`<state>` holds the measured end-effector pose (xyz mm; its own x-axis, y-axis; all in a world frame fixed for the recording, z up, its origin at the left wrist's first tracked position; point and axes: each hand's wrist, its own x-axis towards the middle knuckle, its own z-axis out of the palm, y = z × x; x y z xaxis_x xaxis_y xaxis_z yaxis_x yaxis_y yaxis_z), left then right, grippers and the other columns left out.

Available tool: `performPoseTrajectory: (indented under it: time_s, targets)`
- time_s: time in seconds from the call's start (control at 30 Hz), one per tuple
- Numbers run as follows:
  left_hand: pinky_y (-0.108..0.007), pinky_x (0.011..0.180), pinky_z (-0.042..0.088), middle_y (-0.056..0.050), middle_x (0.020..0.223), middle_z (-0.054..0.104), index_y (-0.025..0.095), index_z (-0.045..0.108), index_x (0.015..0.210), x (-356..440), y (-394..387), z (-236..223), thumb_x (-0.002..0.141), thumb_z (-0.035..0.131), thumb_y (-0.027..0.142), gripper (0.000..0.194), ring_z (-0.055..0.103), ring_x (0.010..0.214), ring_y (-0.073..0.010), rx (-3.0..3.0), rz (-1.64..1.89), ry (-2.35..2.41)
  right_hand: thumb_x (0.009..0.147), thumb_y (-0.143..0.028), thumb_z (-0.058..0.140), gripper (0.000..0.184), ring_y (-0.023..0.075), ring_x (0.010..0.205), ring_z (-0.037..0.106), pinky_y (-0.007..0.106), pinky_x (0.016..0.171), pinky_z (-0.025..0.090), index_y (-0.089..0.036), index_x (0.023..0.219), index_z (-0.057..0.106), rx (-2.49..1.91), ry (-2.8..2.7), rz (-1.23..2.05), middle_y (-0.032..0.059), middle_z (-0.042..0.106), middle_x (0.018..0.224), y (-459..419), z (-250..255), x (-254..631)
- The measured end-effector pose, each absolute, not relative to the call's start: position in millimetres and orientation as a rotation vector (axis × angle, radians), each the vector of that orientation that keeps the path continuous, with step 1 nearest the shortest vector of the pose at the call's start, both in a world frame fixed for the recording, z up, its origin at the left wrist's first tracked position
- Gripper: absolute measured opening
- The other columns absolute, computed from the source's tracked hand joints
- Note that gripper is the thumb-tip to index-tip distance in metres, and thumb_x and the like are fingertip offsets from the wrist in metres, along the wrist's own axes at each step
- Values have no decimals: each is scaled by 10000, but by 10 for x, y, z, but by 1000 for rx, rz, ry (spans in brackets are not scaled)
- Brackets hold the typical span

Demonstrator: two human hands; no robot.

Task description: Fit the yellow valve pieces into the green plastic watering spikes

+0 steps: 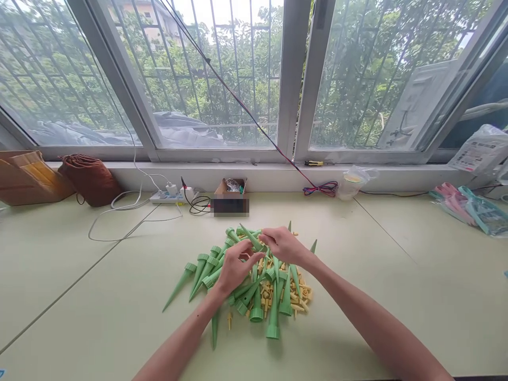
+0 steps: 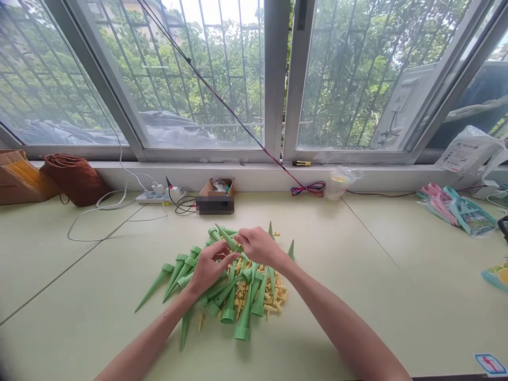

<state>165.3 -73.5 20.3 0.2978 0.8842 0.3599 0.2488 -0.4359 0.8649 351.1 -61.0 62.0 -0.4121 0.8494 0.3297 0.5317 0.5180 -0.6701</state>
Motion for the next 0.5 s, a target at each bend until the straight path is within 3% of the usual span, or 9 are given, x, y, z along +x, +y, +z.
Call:
performPoseTrajectory:
  time_s: [0.13, 0.5]
  targets:
    - [-233, 552, 515, -34, 866, 607, 155, 642, 811, 1653, -721, 160, 857, 691, 349, 205, 582, 614, -110, 2160, 1334, 1047, 974, -274, 413, 362, 93, 518, 280, 252, 527, 196, -195, 634, 316, -1162, -2105, 567, -56, 354, 525, -617, 616, 3502]
    - [-207, 515, 522, -28, 872, 635, 167, 684, 909, 1644, -700, 152, 879, 679, 307, 143, 579, 562, -82, 2311, 1416, 1005, 975, -250, 420, 353, 88, 516, 295, 237, 520, 200, -197, 644, 310, -1182, -2146, 522, -50, 380, 542, -654, 639, 3496]
